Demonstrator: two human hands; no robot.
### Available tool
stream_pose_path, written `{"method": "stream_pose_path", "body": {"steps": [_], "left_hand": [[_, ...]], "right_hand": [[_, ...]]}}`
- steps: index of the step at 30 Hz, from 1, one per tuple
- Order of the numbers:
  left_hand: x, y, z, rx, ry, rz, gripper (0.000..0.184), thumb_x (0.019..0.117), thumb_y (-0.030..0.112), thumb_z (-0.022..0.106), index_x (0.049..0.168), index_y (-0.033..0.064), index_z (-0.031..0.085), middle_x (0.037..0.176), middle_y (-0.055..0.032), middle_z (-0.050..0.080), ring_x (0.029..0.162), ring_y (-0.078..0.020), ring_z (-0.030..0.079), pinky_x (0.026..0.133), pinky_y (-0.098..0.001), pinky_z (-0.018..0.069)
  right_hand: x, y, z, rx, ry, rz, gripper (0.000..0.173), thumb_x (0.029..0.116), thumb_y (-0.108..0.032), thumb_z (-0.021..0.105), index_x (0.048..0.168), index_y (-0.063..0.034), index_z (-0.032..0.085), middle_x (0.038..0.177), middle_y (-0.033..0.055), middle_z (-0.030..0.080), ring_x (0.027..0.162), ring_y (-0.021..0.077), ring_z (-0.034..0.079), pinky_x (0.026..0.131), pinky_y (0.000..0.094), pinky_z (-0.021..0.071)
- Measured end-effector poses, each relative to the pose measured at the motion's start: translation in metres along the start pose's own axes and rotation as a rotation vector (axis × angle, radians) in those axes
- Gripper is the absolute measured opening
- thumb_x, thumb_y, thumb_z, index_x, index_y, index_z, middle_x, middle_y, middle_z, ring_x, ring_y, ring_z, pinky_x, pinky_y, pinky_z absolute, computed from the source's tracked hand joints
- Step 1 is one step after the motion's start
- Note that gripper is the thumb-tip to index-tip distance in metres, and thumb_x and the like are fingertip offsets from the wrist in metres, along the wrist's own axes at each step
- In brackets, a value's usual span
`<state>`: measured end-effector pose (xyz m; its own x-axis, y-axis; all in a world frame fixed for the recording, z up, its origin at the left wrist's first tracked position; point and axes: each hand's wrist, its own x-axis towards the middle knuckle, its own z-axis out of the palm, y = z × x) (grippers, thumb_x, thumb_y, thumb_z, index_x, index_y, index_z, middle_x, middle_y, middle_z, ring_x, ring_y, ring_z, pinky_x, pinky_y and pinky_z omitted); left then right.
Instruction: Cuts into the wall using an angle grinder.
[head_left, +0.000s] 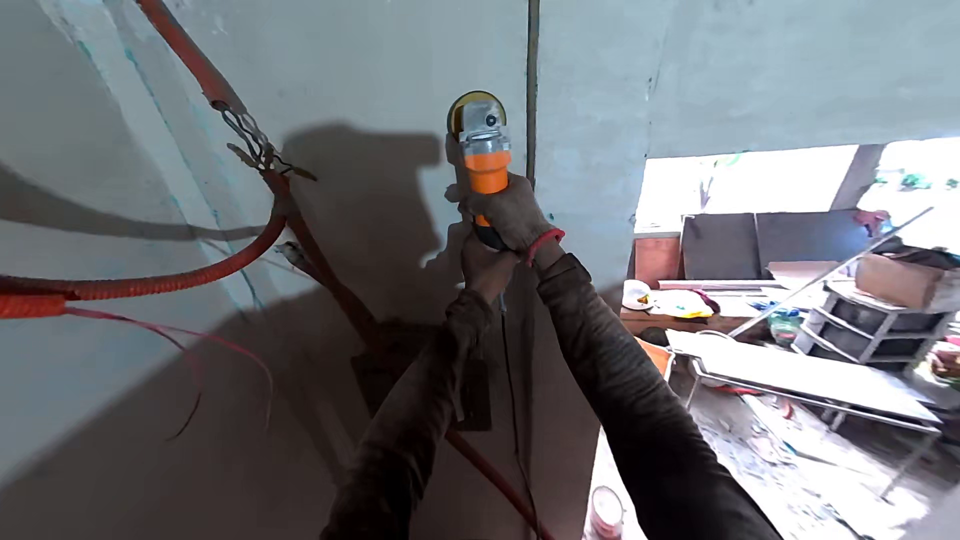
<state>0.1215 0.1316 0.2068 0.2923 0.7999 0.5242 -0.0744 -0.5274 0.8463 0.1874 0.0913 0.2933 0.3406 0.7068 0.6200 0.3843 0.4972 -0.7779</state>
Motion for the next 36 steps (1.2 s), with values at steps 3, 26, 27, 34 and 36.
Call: {"method": "stream_pose_path", "body": {"steps": [3,26,27,34,36], "left_hand": [[0.006,0.002,-0.010,0.058,-0.056,0.027,0.053,0.0641,0.010,0.088,0.112,0.0054,0.065,0.088,-0.0099,0.072,0.077,-0.0214,0.071,0.070,-0.0457,0.0608],[0.029,0.029,-0.037,0.142,-0.098,0.136,0.042,0.0677,0.018,0.088,0.103,0.0095,0.068,0.082,-0.0087,0.070,0.072,-0.0231,0.068,0.063,-0.0491,0.0573],[0.029,0.033,-0.037,0.139,-0.104,0.136,0.042,0.0684,0.018,0.087,0.105,0.0089,0.068,0.083,-0.0095,0.070,0.071,-0.0238,0.068,0.062,-0.0493,0.0571],[0.046,0.051,-0.028,0.215,-0.064,0.099,0.050,0.0658,0.017,0.084,0.112,0.0092,0.066,0.089,-0.0096,0.071,0.079,-0.0255,0.070,0.069,-0.0533,0.0584],[0.045,0.050,-0.026,0.178,-0.067,0.099,0.051,0.0670,0.018,0.085,0.112,0.0077,0.065,0.087,-0.0121,0.070,0.074,-0.0274,0.068,0.064,-0.0527,0.0565]], "right_hand": [[0.001,0.004,0.001,-0.018,0.087,-0.015,0.045,0.0767,-0.030,0.088,0.109,-0.0052,0.068,0.089,0.0086,0.075,0.078,0.0216,0.074,0.072,0.0440,0.0647],[0.025,-0.017,0.014,0.135,0.136,-0.027,0.046,0.0762,-0.025,0.088,0.110,-0.0012,0.067,0.087,0.0124,0.074,0.076,0.0244,0.074,0.069,0.0443,0.0648],[0.027,-0.020,0.012,0.129,0.139,-0.030,0.046,0.0759,-0.025,0.088,0.109,-0.0015,0.067,0.087,0.0121,0.074,0.075,0.0240,0.074,0.069,0.0437,0.0647],[0.038,-0.036,0.003,0.200,0.118,-0.063,0.044,0.0788,-0.018,0.085,0.110,0.0028,0.064,0.086,0.0152,0.074,0.073,0.0259,0.074,0.068,0.0430,0.0651],[0.040,-0.040,0.000,0.191,0.109,-0.067,0.043,0.0787,-0.019,0.085,0.109,0.0022,0.064,0.084,0.0146,0.073,0.071,0.0248,0.073,0.066,0.0418,0.0641]]}}
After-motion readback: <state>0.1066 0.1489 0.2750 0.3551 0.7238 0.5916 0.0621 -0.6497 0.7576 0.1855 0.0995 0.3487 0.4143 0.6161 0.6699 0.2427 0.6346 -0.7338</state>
